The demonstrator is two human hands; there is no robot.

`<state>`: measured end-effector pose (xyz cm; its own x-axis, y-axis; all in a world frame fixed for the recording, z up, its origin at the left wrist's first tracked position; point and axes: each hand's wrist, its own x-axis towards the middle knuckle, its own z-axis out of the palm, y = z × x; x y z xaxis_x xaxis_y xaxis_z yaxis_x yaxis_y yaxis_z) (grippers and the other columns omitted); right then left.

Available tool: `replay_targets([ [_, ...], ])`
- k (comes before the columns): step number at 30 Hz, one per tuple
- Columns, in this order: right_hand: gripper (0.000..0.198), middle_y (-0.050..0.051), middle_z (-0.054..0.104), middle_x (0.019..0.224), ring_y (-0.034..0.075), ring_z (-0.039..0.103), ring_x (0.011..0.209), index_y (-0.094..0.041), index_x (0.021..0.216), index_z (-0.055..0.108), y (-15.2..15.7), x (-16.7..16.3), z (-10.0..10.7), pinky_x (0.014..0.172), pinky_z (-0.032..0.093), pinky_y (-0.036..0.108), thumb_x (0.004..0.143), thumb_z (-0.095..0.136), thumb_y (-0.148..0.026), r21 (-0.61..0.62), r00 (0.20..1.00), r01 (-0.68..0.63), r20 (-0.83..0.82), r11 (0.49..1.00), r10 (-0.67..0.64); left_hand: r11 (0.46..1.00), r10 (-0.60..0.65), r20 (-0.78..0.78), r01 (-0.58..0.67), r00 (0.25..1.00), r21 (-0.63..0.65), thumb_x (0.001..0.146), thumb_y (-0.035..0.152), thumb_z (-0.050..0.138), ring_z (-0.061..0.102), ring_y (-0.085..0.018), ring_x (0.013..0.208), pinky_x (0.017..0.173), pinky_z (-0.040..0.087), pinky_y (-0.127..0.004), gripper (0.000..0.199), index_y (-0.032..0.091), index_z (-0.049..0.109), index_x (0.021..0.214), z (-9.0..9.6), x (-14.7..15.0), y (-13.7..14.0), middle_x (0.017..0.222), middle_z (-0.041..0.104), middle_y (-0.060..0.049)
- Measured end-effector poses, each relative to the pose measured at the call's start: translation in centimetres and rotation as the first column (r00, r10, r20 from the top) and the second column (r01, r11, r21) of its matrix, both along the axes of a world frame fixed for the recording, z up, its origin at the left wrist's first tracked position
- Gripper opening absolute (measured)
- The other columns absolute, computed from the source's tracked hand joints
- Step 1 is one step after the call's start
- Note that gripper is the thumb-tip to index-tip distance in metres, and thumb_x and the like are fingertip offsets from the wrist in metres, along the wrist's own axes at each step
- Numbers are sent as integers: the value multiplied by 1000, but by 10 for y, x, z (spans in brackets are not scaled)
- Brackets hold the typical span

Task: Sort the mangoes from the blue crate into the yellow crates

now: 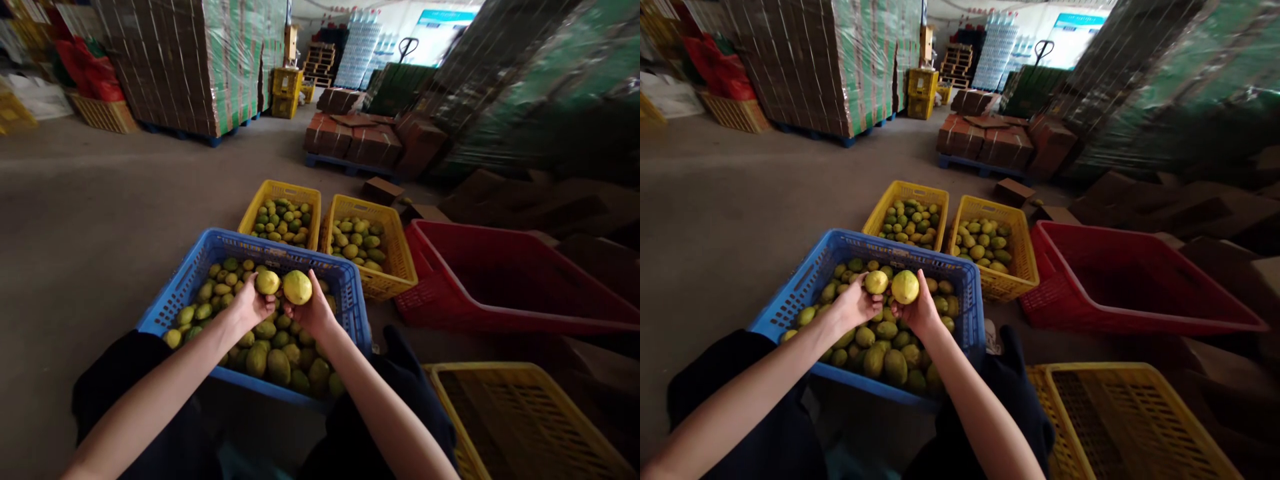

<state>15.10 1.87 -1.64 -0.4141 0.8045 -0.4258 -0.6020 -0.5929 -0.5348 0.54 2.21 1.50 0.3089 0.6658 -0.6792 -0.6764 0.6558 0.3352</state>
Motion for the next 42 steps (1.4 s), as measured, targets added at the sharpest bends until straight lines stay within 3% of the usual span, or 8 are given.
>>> replay_targets([
  [4,60,4,65,55,14,55,38,-16,74,62,-1,-1,-2,35,41,23,83,39,-71,54,995,-73,66,996,69,996,-45,-149,55,988,69,92,40,41,37,-7,33,31,27,-16,37,17,50,64,3,1,-2,45,46,3],
  [9,52,3,64,56,15,57,44,-17,80,62,-5,-2,3,40,45,25,85,42,-65,144,993,-77,95,987,64,971,77,-215,-24,974,239,84,34,55,52,-9,45,36,32,-16,21,16,61,76,8,1,0,58,60,1],
  [14,42,2,66,64,16,59,52,-18,87,60,-9,-5,4,45,46,26,79,56,-59,214,994,3,109,977,-27,941,130,-340,-8,931,339,81,36,62,65,-17,82,72,52,-25,21,16,66,86,3,-3,3,82,70,-5],
  [17,46,1,68,80,18,63,68,-22,98,57,-12,-6,3,54,49,28,69,69,-57,290,993,59,81,955,-86,854,234,-470,51,851,518,79,40,66,63,-18,97,88,48,-26,23,18,69,86,2,-8,3,93,71,-5],
  [21,50,1,67,92,20,64,81,-24,101,56,-15,-6,3,67,52,32,64,78,-50,400,989,57,103,915,-107,705,254,-595,275,762,654,83,58,53,63,-22,97,88,47,-28,45,18,71,75,10,-13,-1,88,72,-5],
  [27,49,0,65,83,18,62,76,-23,96,58,-16,-3,5,69,51,30,58,84,-40,453,985,9,152,892,-87,603,271,-678,428,683,673,88,61,37,63,-22,97,92,45,-30,57,17,72,77,15,-14,-5,93,72,-5],
  [34,46,-3,63,77,14,59,68,-22,90,60,-15,-3,7,64,50,25,55,86,-35,451,978,10,183,892,-104,565,255,-732,517,632,643,91,58,28,62,-21,98,95,44,-29,60,17,71,80,12,-15,-5,93,72,-5],
  [42,46,-4,63,73,13,59,65,-20,84,58,-12,-7,5,63,52,25,51,87,-35,356,967,122,169,927,-192,515,333,-807,623,488,589,92,46,36,59,-20,96,88,42,-27,38,20,62,84,9,-15,-7,93,66,-5],
])
